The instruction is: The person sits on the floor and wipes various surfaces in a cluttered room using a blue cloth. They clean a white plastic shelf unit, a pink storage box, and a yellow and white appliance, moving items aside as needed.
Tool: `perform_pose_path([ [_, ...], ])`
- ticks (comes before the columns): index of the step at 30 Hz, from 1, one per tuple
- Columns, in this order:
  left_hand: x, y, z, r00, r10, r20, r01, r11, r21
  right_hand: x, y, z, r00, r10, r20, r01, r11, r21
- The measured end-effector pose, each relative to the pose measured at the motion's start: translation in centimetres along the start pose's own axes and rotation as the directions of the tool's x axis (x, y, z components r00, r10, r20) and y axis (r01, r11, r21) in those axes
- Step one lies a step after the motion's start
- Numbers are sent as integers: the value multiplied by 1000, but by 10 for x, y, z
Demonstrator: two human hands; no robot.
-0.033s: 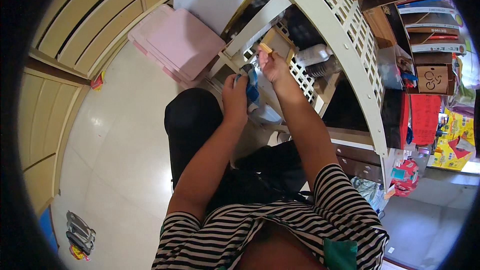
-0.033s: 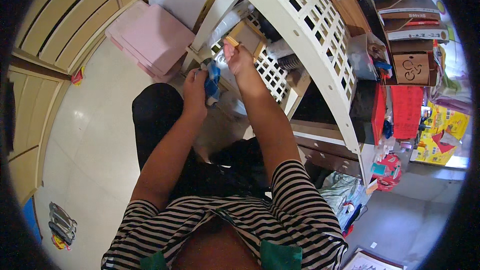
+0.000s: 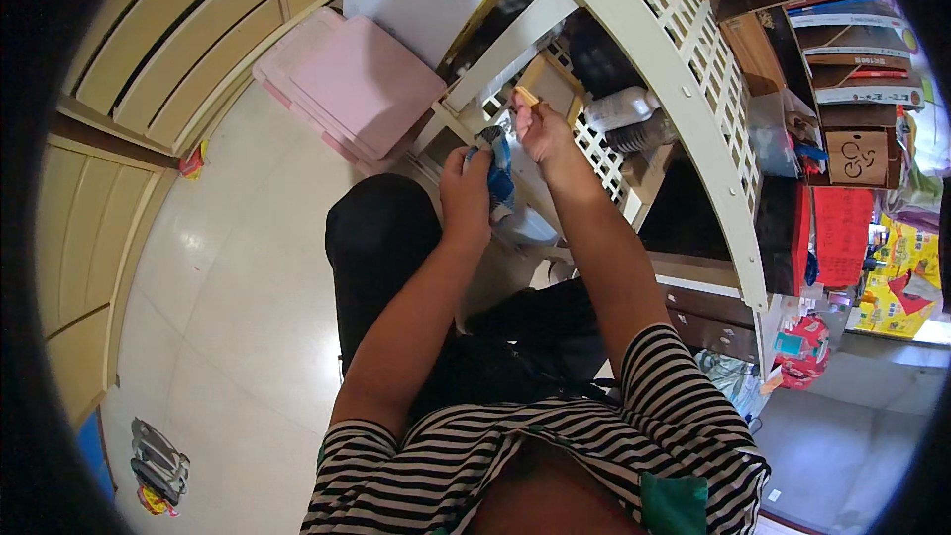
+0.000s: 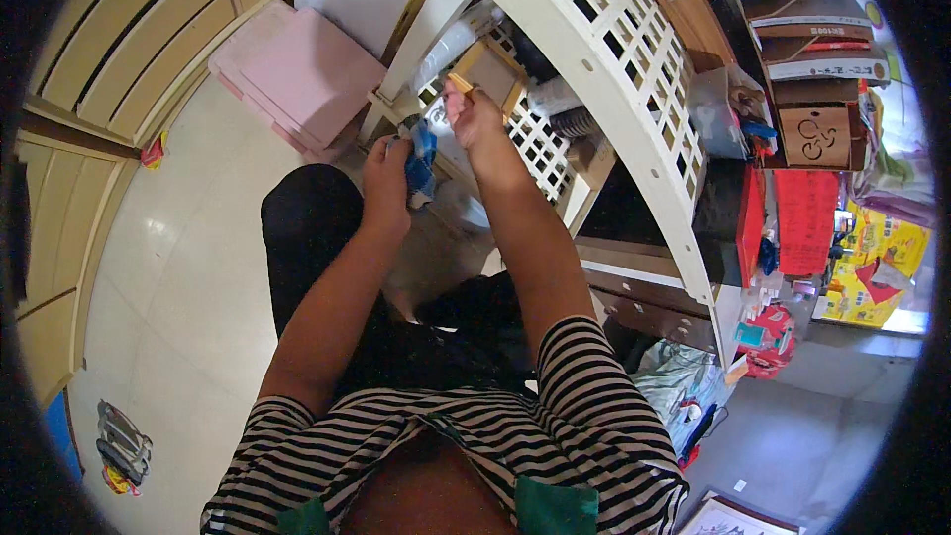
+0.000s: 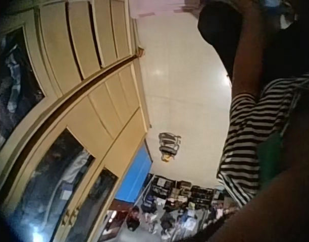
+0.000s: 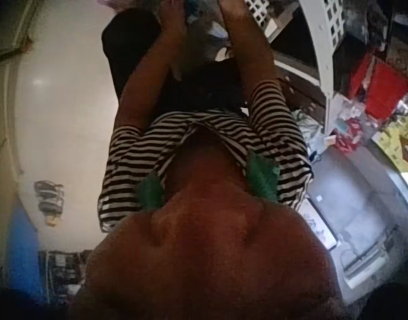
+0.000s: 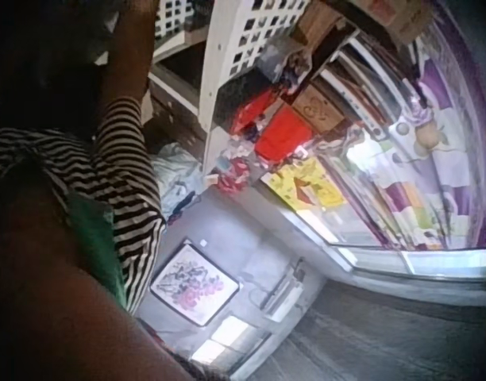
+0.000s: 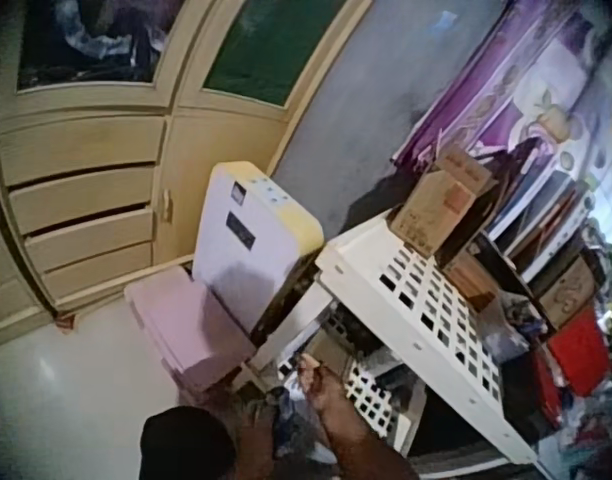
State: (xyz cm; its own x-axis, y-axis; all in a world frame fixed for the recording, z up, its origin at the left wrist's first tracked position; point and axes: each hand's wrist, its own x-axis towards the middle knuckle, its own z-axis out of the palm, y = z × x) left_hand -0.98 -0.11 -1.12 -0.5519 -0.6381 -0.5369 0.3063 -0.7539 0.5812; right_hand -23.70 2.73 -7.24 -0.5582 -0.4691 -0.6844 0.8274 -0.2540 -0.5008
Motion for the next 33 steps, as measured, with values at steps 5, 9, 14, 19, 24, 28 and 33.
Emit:
perform_pose_path([
  [5,2,-3,-1,999,-49,-18,50,999,14,-3,-4,-6,1000,-19,-21,18,999,-40],
  [9,6,-9,-3,999,2,-35,0,999,44,-8,-16,0,991,120,64,-99,959,-264],
  [14,5,-10,3,999,16,-35,-13,996,91,-6,-35,-4,999,44,1,-32,733,-679],
  [19,0,-1,3,998,-28,-57,31,997,63,-39,-21,0,744,-591,313,572,322,-754],
  [24,3,-13,0,999,-42,-32,44,997,61,-96,-71,-3,129,-849,512,78,-506,-859],
  [28,4,-18,2,998,-66,-19,68,994,88,-122,-107,4,151,-738,658,-3,-666,-746],
  [33,2,-15,0,997,-77,20,75,993,93,-119,-129,0,186,-710,679,39,-685,-727],
])
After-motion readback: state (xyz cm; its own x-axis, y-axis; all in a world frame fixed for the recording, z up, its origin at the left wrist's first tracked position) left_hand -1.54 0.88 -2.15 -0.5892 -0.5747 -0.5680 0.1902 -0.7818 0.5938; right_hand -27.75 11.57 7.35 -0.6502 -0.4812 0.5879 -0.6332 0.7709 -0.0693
